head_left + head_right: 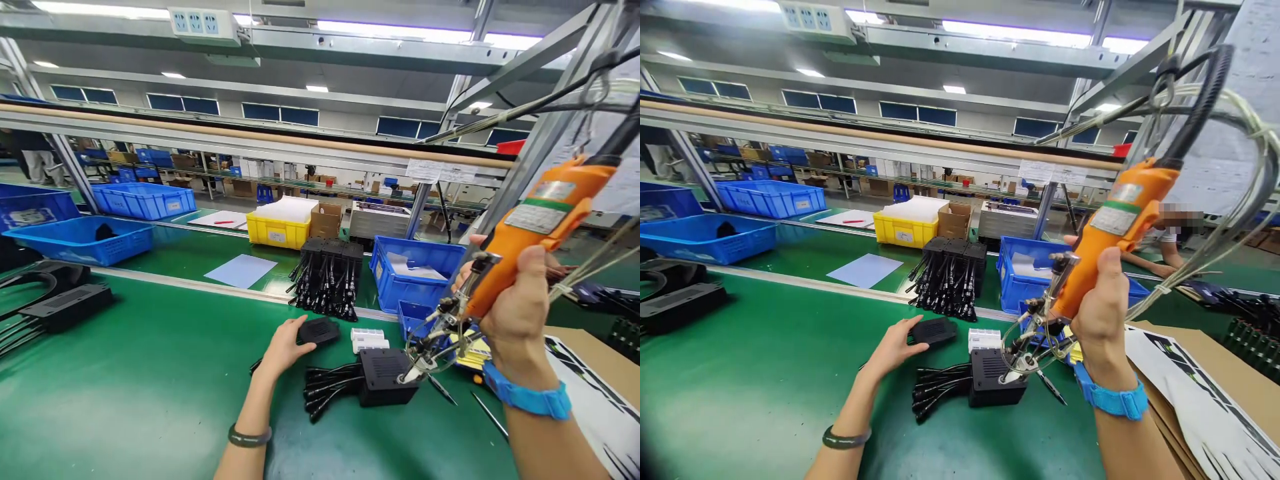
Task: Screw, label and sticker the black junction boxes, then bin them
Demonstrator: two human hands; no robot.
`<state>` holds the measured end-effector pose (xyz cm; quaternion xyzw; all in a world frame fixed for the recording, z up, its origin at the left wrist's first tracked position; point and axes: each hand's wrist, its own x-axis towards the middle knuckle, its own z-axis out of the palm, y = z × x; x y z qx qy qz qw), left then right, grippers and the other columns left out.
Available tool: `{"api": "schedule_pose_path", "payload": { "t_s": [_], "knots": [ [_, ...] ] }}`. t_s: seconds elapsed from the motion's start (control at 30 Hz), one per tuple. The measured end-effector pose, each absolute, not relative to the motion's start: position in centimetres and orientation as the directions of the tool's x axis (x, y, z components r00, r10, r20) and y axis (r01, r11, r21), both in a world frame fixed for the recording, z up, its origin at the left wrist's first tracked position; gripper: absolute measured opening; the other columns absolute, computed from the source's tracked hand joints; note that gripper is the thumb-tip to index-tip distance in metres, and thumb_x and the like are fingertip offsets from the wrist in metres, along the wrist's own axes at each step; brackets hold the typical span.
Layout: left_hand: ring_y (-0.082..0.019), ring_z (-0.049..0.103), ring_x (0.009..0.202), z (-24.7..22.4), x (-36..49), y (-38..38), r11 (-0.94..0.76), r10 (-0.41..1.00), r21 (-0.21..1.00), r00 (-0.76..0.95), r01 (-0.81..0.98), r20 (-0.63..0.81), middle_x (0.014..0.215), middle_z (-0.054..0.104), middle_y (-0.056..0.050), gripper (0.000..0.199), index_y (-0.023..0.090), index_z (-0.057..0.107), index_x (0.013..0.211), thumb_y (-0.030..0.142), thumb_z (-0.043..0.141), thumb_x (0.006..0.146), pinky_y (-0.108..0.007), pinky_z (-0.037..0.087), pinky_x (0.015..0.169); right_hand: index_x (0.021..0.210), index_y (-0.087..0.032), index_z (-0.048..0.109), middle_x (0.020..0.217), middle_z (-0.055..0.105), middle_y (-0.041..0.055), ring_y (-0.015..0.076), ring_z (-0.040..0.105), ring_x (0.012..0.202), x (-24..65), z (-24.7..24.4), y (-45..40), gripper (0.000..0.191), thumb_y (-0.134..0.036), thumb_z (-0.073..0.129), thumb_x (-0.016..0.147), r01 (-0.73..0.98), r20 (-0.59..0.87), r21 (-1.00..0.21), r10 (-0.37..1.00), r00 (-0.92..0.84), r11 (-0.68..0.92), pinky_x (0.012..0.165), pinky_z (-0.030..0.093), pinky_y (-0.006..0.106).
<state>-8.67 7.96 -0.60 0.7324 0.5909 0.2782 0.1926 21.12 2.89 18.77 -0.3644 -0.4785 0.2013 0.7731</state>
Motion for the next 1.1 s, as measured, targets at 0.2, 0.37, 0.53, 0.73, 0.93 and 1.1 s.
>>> {"api": "schedule_pose_path", "payload": {
  "t_s": [0.2, 0.37, 0.53, 0.73, 0.93, 1.1],
  "knots": [
    [-0.036, 0.032, 0.14, -0.6, -5.2, 6.7, -0.275, 0.961, 0.556, 0.205, 0.784, 0.186, 0.149, 0.04, -0.018, 0.055, 0.022, 0.053, 0.135, 0.016, 0.067, 0.083, -0.056, 0.029, 0.11, 0.104, -0.018, 0.068, 0.052, 0.055, -0.0023, 0.0146, 0.05, 0.038, 22.7, 13.8, 4.1, 0.054, -0.064, 0.052, 0.082, 0.003, 0.521, -0.819, 0.743, 0.42, 0.573, 0.036, 0.044, 0.028],
    [-0.032, 0.041, 0.135, -0.4, -0.7, 4.4, -0.532, 0.819, 0.644, 0.527, 0.55, 0.227, 0.148, 0.042, -0.012, 0.074, 0.032, 0.056, 0.134, 0.051, 0.083, 0.068, -0.046, 0.035, 0.111, 0.102, -0.018, 0.067, 0.057, 0.059, -0.0012, 0.0147, 0.053, 0.04, 22.9, 11.5, 4.7, 0.053, -0.065, 0.053, 0.082, -0.018, 0.499, -0.832, 0.762, 0.413, 0.554, 0.038, 0.047, 0.028],
    [-0.034, 0.047, 0.129, -1.6, 1.0, 3.6, -0.552, 0.803, 0.614, 0.558, 0.564, 0.21, 0.141, 0.048, -0.013, 0.062, 0.03, 0.067, 0.122, 0.045, 0.086, 0.065, -0.049, 0.037, 0.109, 0.101, -0.018, 0.067, 0.057, 0.06, -0.0007, 0.0149, 0.054, 0.041, 22.7, 11.0, 4.6, 0.051, -0.063, 0.053, 0.082, -0.028, 0.487, -0.836, 0.764, 0.424, 0.549, 0.038, 0.047, 0.028],
    [-0.032, 0.054, 0.121, -1.7, 1.4, 3.4, -0.547, 0.811, 0.613, 0.542, 0.571, 0.219, 0.136, 0.049, -0.012, 0.053, 0.027, 0.069, 0.118, 0.034, 0.085, 0.068, -0.043, 0.043, 0.105, 0.096, -0.019, 0.068, 0.06, 0.06, 0.0007, 0.0155, 0.055, 0.043, 22.9, 10.5, 4.6, 0.048, -0.062, 0.053, 0.084, 0.018, 0.517, -0.827, 0.748, 0.415, 0.562, 0.036, 0.046, 0.027],
    [-0.033, 0.056, 0.118, -1.5, 1.7, 3.1, -0.537, 0.82, 0.617, 0.528, 0.576, 0.22, 0.131, 0.05, -0.013, 0.048, 0.025, 0.07, 0.116, 0.034, 0.082, 0.07, -0.044, 0.047, 0.1, 0.099, -0.021, 0.067, 0.062, 0.06, 0.0015, 0.0176, 0.057, 0.046, 23.1, 9.7, 4.2, 0.049, -0.066, 0.052, 0.084, -0.006, 0.531, -0.815, 0.75, 0.394, 0.58, 0.038, 0.046, 0.029],
    [-0.032, 0.057, 0.116, -1.7, 1.7, 3.0, -0.544, 0.819, 0.617, 0.519, 0.568, 0.244, 0.129, 0.05, -0.013, 0.046, 0.025, 0.07, 0.115, 0.033, 0.081, 0.071, -0.042, 0.049, 0.098, 0.103, -0.021, 0.065, 0.062, 0.059, 0.0012, 0.0182, 0.056, 0.044, 22.9, 8.8, 3.4, 0.053, -0.068, 0.053, 0.081, -0.059, 0.521, -0.811, 0.763, 0.382, 0.582, 0.038, 0.046, 0.032]
  ]
}}
